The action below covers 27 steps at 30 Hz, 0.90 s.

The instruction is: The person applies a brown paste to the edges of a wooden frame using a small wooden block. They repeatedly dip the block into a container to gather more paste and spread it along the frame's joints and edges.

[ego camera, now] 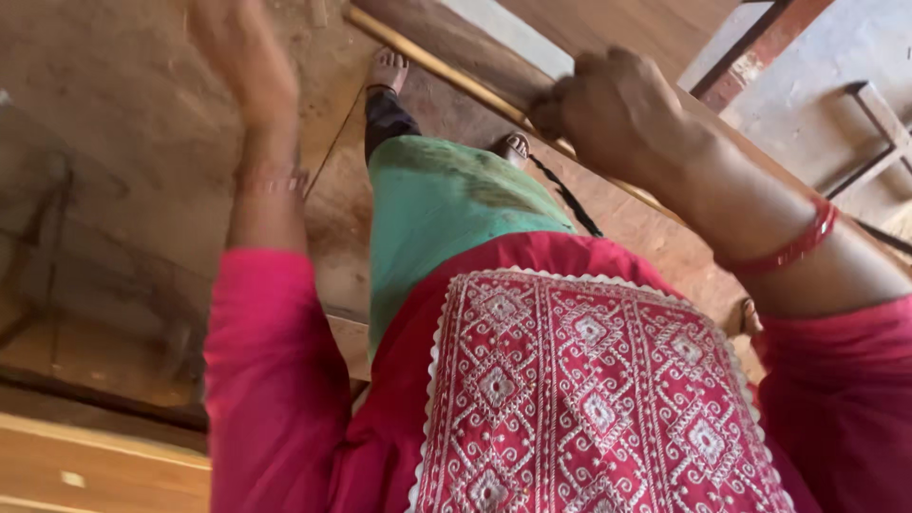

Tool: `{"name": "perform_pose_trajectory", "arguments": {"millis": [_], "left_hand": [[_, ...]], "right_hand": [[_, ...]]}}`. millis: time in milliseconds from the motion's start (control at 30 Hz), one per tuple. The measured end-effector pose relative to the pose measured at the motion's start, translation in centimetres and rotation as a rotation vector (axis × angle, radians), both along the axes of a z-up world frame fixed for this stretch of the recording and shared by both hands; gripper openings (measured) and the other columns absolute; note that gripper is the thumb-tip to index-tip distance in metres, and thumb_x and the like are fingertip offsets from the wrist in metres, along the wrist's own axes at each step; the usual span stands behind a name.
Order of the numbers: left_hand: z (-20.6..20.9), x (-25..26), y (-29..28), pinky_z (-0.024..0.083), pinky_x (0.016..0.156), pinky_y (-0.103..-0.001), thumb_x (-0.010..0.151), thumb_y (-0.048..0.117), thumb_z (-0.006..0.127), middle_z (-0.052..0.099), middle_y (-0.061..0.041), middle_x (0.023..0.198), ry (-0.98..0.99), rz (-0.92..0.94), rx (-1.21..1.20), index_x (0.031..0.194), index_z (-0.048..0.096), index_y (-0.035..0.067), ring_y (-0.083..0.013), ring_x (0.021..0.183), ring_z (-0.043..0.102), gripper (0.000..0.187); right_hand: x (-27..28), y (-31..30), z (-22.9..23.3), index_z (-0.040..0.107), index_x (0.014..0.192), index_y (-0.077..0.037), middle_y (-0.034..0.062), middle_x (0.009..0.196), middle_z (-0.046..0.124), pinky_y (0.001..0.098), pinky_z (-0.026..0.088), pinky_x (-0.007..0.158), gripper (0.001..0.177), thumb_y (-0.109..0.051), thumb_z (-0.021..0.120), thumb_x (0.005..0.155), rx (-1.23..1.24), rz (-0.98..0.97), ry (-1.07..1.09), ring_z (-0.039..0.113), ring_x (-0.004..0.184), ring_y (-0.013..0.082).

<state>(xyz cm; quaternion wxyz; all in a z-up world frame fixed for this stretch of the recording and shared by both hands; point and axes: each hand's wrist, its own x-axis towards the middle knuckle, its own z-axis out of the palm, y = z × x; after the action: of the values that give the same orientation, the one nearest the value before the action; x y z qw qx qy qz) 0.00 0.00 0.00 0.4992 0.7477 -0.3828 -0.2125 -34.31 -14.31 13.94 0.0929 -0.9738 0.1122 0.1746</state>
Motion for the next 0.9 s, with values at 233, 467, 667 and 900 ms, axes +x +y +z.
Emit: {"name": "perform_pose_trajectory", "arguments": {"millis": [233,467,667,900], "left_hand": [[-6.5,-9.8,18.7,0.031,0.123,-0.047,0.110,0.045,0.050,0.041,-0.024,0.159,0.113,0.366,0.224,0.146,0.055,-0.003,-0.0376,0.148,0.039,0.061],[-7.3,-16.9,23.3,0.033,0.119,-0.046,0.111,0.039,0.039,0.055,-0.023,0.146,-0.054,0.254,0.346,0.136,0.061,-0.002,-0.0375,0.140,0.047,0.053],[-7.8,-18.8,23.6,0.036,0.118,-0.045,0.109,0.036,0.043,0.057,-0.022,0.144,-0.051,0.246,0.320,0.132,0.063,-0.003,-0.0365,0.137,0.050,0.049],[-7.1,-19.6,22.4,0.040,0.115,-0.044,0.109,0.034,0.042,0.058,-0.021,0.143,-0.002,0.227,0.400,0.132,0.063,-0.003,-0.0345,0.134,0.053,0.048]], "right_hand": [[-4.0,-0.3,-0.5,0.079,0.111,-0.038,-0.0043,0.093,0.078,0.0380,0.054,0.081,0.031,-0.025,0.058,0.092,-0.062,0.136,0.111,0.069,0.097,0.0215],[-10.6,0.4,-0.8,0.079,0.113,-0.037,-0.0014,0.091,0.078,0.0398,0.056,0.081,0.035,-0.018,0.059,0.091,0.004,0.093,0.123,0.071,0.093,0.0233],[-16.5,1.1,-0.6,0.077,0.117,-0.035,0.0024,0.093,0.078,0.0380,0.057,0.079,0.033,-0.019,0.058,0.096,-0.007,0.042,0.165,0.072,0.089,0.0234],[-25.1,3.1,-0.4,0.075,0.114,-0.037,-0.0072,0.089,0.076,0.0334,0.056,0.081,0.031,-0.018,0.058,0.097,-0.103,0.063,0.363,0.069,0.092,0.0170]]}}
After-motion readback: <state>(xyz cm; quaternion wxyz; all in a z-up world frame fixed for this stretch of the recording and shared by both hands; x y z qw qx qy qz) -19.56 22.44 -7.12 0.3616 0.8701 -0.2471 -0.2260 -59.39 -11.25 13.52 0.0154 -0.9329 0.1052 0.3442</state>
